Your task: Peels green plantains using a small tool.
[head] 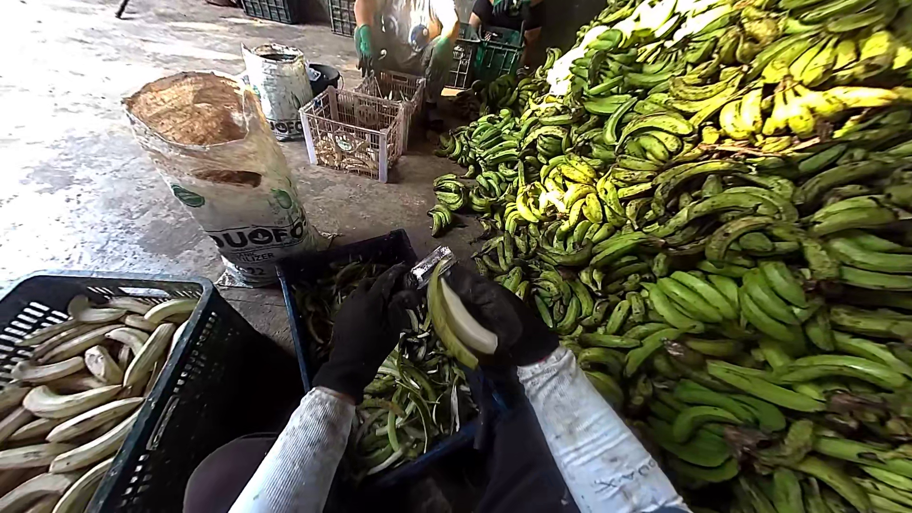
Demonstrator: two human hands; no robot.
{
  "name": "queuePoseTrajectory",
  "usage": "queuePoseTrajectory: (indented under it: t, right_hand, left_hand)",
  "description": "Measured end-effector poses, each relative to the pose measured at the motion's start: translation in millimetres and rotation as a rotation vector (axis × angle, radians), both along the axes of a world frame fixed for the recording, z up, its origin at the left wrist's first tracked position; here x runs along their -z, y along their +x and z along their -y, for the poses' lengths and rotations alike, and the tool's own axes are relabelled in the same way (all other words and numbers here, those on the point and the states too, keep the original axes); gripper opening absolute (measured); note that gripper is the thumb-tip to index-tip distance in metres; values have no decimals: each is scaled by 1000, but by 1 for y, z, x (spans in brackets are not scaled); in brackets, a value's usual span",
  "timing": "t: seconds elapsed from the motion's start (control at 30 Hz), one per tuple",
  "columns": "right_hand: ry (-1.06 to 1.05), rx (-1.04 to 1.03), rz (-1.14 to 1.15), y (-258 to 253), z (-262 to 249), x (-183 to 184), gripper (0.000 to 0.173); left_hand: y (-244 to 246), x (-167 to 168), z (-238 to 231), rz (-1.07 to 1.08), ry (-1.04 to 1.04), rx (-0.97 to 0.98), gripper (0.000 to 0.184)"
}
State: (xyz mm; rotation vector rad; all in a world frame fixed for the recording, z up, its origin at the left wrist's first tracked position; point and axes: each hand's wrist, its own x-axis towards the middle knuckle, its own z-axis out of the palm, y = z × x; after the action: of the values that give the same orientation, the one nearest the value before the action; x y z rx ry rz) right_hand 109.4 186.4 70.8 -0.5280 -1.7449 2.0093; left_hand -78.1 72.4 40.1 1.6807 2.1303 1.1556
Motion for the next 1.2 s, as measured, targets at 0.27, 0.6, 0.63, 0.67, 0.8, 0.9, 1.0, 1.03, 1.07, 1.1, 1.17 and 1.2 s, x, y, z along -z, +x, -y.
queuePoseTrajectory:
  t: [0.27, 0.6, 0.63, 0.67, 0.8, 0.9, 1.0, 1.03, 1.07, 1.1, 1.17, 1.2]
  right_hand:
    - [-288, 119, -202, 2, -11, 30, 36]
    - [-668, 212, -999, 0, -26, 56, 32]
    - [-638, 206, -998, 0, -26, 59, 31]
    - [-588, 186, -958, 0, -25, 60, 30]
    - [-472, 141, -664, 1, -13, 45, 46]
    - [-482, 406, -396, -5, -10, 33, 42]
    - [-242, 492, -199, -5, -8, 42, 38]
    - [-137, 463, -152, -4, -7, 44, 38]
    - [-30, 423, -101, -2, -5, 45, 37]
    - [77, 368, -42, 1, -2, 46, 37]
    - [146, 295, 42, 0, 1, 43, 34]
    - [143, 259, 71, 0, 4, 41, 36]
  left_hand:
    - [1, 3, -4, 128, -121, 71, 57]
    - [43, 18, -3, -184, 240, 140, 58]
    - [42, 17, -3, -179, 238, 138, 56]
    - [42, 17, -4, -160, 215, 139, 55]
    - [34, 16, -7, -61, 96, 137, 57]
    - [36, 12, -3, -158, 62, 101, 52]
    - [42, 13, -1, -109, -32, 61, 51]
    - [41, 12, -2, -49, -64, 51, 51]
    - [39, 10, -3, 21, -93, 36, 52]
    - [36, 8, -3, 96, -126, 21, 52]
    - [28, 3, -4, 273, -203, -8, 50]
    - [24, 3, -4, 374, -240, -28, 49]
